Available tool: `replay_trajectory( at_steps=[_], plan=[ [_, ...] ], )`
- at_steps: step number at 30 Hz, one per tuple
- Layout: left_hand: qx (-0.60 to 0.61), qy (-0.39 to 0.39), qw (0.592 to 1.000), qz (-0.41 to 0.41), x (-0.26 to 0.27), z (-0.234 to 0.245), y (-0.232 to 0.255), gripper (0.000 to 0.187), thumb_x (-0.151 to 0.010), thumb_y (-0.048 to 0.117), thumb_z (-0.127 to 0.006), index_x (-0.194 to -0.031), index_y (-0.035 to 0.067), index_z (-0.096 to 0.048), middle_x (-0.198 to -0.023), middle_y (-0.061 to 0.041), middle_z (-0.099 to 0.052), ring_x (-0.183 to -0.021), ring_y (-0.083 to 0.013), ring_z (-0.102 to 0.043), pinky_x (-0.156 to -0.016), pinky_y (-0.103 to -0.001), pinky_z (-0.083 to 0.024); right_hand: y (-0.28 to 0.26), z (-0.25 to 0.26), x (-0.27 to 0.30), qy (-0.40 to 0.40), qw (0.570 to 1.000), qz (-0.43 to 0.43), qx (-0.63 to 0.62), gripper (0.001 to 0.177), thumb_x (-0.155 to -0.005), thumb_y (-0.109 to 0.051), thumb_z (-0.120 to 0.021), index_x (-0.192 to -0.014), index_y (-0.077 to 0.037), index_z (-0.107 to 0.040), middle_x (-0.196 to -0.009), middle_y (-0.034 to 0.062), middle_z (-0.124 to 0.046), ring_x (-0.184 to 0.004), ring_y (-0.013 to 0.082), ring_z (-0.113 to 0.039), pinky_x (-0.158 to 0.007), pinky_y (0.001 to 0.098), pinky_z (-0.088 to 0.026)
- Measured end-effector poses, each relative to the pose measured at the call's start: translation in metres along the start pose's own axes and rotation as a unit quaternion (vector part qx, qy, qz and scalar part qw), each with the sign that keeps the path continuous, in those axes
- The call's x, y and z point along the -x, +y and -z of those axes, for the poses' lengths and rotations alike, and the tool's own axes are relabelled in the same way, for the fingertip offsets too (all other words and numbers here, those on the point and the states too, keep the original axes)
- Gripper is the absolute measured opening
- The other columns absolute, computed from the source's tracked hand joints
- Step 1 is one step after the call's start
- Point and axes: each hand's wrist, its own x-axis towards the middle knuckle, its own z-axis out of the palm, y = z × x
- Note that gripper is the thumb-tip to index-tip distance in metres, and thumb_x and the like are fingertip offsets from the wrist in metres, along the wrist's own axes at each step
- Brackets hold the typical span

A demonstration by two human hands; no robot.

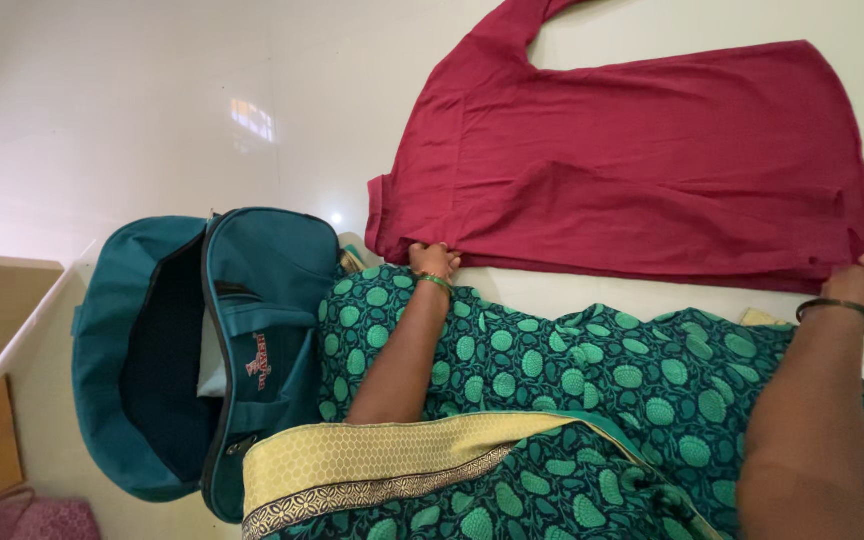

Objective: The person folds a red long-sleeved shirt by hand on the floor, smoothing the fabric and aligning the sleeves before completing the fold.

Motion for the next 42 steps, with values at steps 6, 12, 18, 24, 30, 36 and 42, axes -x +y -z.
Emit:
replay_trajectory(
  at_steps=[6, 12, 18, 24, 30, 36, 42],
  plan=[
    [-0.252, 0.217, 0.876, -0.349, 0.097, -0.010, 0.065, 0.055, -0.073, 0.000, -0.074, -0.123, 0.006, -0.052, -0.104, -0.016, -0.062, -0.103, -0.0314, -0.059, -0.099, -0.046, -0.045, -0.005, -0.017, 0.030, -0.021, 0.888, 0.214, 0.406, 0.016, -0.092, 0.003, -0.064, -0.107, 0.000, -0.069, -0.114, 0.0165, -0.068, -0.106, 0.0297, -0.061, -0.095, 0.0448, -0.048],
    [-0.338, -0.160, 0.644, -0.667, 0.154, -0.051, 0.076, 0.029, -0.099, -0.003, -0.059, -0.121, 0.013, -0.070, -0.125, -0.009, -0.069, -0.133, -0.0259, -0.059, -0.123, -0.041, -0.043, -0.002, -0.059, 0.118, -0.317, 0.701, 0.445, 0.458, 0.027, -0.106, -0.006, -0.062, -0.133, -0.001, -0.065, -0.133, 0.0178, -0.061, -0.133, 0.0363, -0.052, -0.118, 0.0512, -0.039],
    [-0.525, -0.320, 0.445, -0.651, 0.143, -0.100, 0.046, 0.051, -0.107, 0.026, -0.049, -0.156, 0.014, -0.045, -0.166, -0.006, -0.039, -0.158, -0.0236, -0.025, -0.128, -0.044, -0.026, 0.038, -0.091, 0.169, -0.441, 0.547, 0.396, 0.592, 0.074, -0.101, -0.048, -0.049, -0.163, -0.013, -0.029, -0.171, 0.0152, -0.020, -0.157, 0.0345, -0.013, -0.120, 0.0592, -0.012],
    [-0.713, -0.282, 0.380, -0.517, 0.105, -0.100, 0.081, 0.070, -0.104, 0.055, -0.030, -0.165, 0.024, -0.016, -0.172, 0.003, -0.009, -0.159, -0.0213, -0.003, -0.127, -0.051, -0.004, 0.055, -0.085, 0.159, -0.450, 0.522, 0.378, 0.618, 0.080, -0.097, -0.062, -0.035, -0.164, -0.022, -0.018, -0.173, 0.0076, -0.006, -0.158, 0.0303, 0.000, -0.120, 0.0604, -0.005],
    [-0.707, -0.154, 0.494, -0.483, 0.097, -0.079, 0.101, 0.076, -0.106, 0.060, -0.036, -0.166, 0.020, -0.011, -0.175, 0.000, -0.004, -0.160, -0.0234, 0.000, -0.127, -0.055, -0.003, 0.051, -0.084, 0.160, -0.459, 0.537, 0.365, 0.606, 0.080, -0.097, -0.061, -0.037, -0.164, -0.021, -0.021, -0.174, 0.0083, -0.008, -0.160, 0.0314, -0.002, -0.121, 0.0613, -0.005],
    [-0.779, -0.245, 0.413, -0.402, 0.136, -0.046, 0.118, 0.092, -0.097, 0.059, -0.050, -0.165, 0.017, -0.005, -0.173, -0.003, 0.006, -0.159, -0.0282, 0.006, -0.125, -0.056, -0.002, 0.025, -0.103, 0.189, -0.459, 0.559, 0.352, 0.594, 0.081, -0.099, -0.059, -0.038, -0.164, -0.013, -0.021, -0.173, 0.0124, -0.009, -0.158, 0.0322, -0.003, -0.120, 0.0616, -0.006],
    [-0.693, -0.194, 0.471, -0.511, 0.098, -0.041, 0.079, 0.089, -0.101, 0.057, -0.050, -0.166, 0.011, -0.010, -0.175, -0.008, 0.000, -0.161, -0.0267, 0.001, -0.125, -0.057, -0.006, 0.023, -0.170, 0.296, -0.570, 0.368, 0.374, 0.633, 0.070, -0.100, -0.048, -0.045, -0.160, -0.017, -0.032, -0.173, 0.0052, -0.024, -0.161, 0.0215, -0.014, -0.127, 0.0525, -0.014]
  ],
)
